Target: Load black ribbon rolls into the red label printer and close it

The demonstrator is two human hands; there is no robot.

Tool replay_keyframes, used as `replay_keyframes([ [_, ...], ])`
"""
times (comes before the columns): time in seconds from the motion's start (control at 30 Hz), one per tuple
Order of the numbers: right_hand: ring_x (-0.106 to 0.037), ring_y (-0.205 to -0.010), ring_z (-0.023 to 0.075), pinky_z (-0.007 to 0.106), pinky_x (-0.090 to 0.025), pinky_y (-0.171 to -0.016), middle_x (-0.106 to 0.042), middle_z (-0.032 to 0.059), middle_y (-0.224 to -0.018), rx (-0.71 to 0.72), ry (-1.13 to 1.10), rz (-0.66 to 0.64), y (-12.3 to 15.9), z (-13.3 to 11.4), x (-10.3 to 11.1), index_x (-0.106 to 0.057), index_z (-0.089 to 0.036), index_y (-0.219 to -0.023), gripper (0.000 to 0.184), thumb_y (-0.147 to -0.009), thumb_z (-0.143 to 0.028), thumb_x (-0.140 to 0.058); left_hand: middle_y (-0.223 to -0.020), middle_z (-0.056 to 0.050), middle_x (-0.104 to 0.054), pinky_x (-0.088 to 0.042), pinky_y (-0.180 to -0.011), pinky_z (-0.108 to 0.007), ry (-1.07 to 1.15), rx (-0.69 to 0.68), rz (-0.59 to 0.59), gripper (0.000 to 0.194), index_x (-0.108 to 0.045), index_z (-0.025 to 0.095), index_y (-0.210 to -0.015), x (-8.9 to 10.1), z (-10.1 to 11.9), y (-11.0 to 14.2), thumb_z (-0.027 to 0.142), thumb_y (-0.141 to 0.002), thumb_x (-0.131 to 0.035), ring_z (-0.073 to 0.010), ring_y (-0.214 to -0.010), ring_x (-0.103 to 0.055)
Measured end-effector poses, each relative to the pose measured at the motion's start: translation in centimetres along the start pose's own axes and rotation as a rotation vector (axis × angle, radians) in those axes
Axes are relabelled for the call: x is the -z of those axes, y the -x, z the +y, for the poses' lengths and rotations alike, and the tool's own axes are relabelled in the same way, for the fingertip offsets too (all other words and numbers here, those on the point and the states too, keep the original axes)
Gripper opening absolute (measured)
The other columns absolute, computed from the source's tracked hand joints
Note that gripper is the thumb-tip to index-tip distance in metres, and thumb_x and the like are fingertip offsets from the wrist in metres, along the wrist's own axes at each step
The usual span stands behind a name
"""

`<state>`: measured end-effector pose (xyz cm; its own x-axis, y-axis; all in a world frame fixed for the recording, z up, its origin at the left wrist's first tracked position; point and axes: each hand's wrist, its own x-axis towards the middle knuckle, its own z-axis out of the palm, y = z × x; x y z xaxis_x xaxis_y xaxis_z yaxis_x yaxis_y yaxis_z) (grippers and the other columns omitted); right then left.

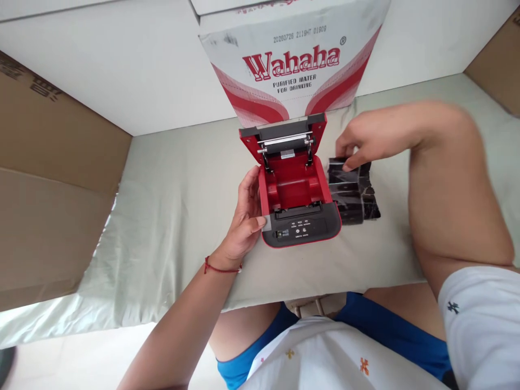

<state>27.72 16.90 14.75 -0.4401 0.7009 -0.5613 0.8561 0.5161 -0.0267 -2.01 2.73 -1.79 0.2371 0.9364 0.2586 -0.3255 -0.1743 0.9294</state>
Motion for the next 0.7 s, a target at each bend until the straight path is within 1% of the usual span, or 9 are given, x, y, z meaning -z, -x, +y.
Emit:
replay_keyframes([
  [0.1,-0.062,-0.087,0.0103,0.028,-0.039,-0.079,-0.08,0.0031,-0.115,-0.014,0.056,-0.06,-1.9,-2.6,-0.4,-0.084,-0.019,-0.132,0.034,-0.1,-0.031,-0.078,-0.187,0.002,-0.041,-0.047,-0.141,-0.057,0.002,0.006,0.01,0.091,-0.051,0.049,-0.168,0.0,0.0,0.0,0.059,-0.087,-0.091,-0.0386,-0.18,-0.031],
  [0.17,-0.067,-0.096,0.0151,0.029,-0.042,-0.082,-0.079,0.0053,-0.126,-0.059,0.073,-0.021,-1.8,-2.7,-0.4,-0.082,-0.022,-0.139,0.043,-0.096,-0.03,-0.08,-0.187,0.003,-0.041,-0.044,-0.144,-0.055,0.0,0.002,0.014,0.09,-0.052,0.049,-0.168,-0.1,0.0,0.1,0.06,-0.087,-0.091,-0.0373,-0.18,-0.03],
  [0.27,-0.07,-0.11,0.019,0.031,-0.045,-0.091,-0.077,0.009,-0.134,-0.17,0.149,-0.006,-1.0,-0.4,-0.2,-0.076,-0.016,-0.15,0.052,-0.102,-0.037,-0.072,-0.185,0.001,-0.044,-0.044,-0.144,-0.057,0.004,0.008,0.007,0.09,-0.052,0.047,-0.169,-0.2,0.2,0.1,0.059,-0.088,-0.091,-0.0375,-0.179,-0.033],
  [0.33,-0.071,-0.109,0.0193,0.032,-0.045,-0.092,-0.077,0.0108,-0.133,-0.241,0.183,-0.045,-0.9,1.4,-0.2,-0.075,-0.011,-0.15,0.056,-0.103,-0.041,-0.069,-0.184,0.0,-0.046,-0.045,-0.142,-0.059,0.017,0.016,-0.002,0.09,-0.051,0.047,-0.169,-0.3,0.3,0.1,0.059,-0.089,-0.09,-0.0386,-0.178,-0.034],
  [0.4,-0.071,-0.103,0.0192,0.032,-0.047,-0.089,-0.077,0.0115,-0.133,-0.262,0.168,-0.098,-1.5,2.3,-0.6,-0.077,-0.013,-0.146,0.054,-0.098,-0.038,-0.075,-0.184,0.0,-0.046,-0.043,-0.144,-0.059,0.023,0.017,0.0,0.089,-0.052,0.046,-0.168,-0.3,0.4,0.0,0.058,-0.089,-0.09,-0.0389,-0.178,-0.034],
  [0.5,-0.069,-0.094,0.0194,0.033,-0.049,-0.083,-0.078,0.0104,-0.126,-0.226,0.119,-0.174,-3.2,2.0,-1.3,-0.081,-0.016,-0.134,0.047,-0.088,-0.026,-0.084,-0.185,0.0,-0.045,-0.037,-0.147,-0.059,0.018,0.011,0.012,0.089,-0.052,0.046,-0.168,-0.3,0.4,0.0,0.057,-0.088,-0.091,-0.0387,-0.18,-0.031],
  [0.57,-0.068,-0.094,0.0188,0.032,-0.048,-0.083,-0.078,0.0087,-0.123,-0.184,0.099,-0.202,-3.8,1.5,-1.4,-0.081,-0.017,-0.131,0.044,-0.087,-0.023,-0.085,-0.186,0.001,-0.044,-0.036,-0.148,-0.06,0.016,0.012,0.007,0.09,-0.052,0.047,-0.168,-0.3,0.4,0.0,0.057,-0.088,-0.091,-0.0385,-0.181,-0.03],
  [0.63,-0.067,-0.095,0.0165,0.031,-0.048,-0.086,-0.079,0.0066,-0.121,-0.124,0.046,-0.198,-3.1,1.7,-1.2,-0.081,-0.018,-0.129,0.04,-0.09,-0.021,-0.084,-0.187,0.002,-0.042,-0.035,-0.148,-0.06,0.01,0.004,0.002,0.089,-0.052,0.049,-0.168,-0.3,0.5,0.0,0.059,-0.088,-0.091,-0.0382,-0.181,-0.029],
  [0.7,-0.066,-0.097,0.0137,0.029,-0.047,-0.09,-0.079,0.006,-0.121,-0.051,-0.033,-0.176,-1.0,2.7,-0.7,-0.081,-0.018,-0.131,0.038,-0.093,-0.022,-0.084,-0.187,0.003,-0.041,-0.033,-0.149,-0.06,-0.002,-0.011,-0.001,0.087,-0.053,0.049,-0.168,-0.3,0.4,-0.1,0.06,-0.089,-0.09,-0.0377,-0.181,-0.029],
])
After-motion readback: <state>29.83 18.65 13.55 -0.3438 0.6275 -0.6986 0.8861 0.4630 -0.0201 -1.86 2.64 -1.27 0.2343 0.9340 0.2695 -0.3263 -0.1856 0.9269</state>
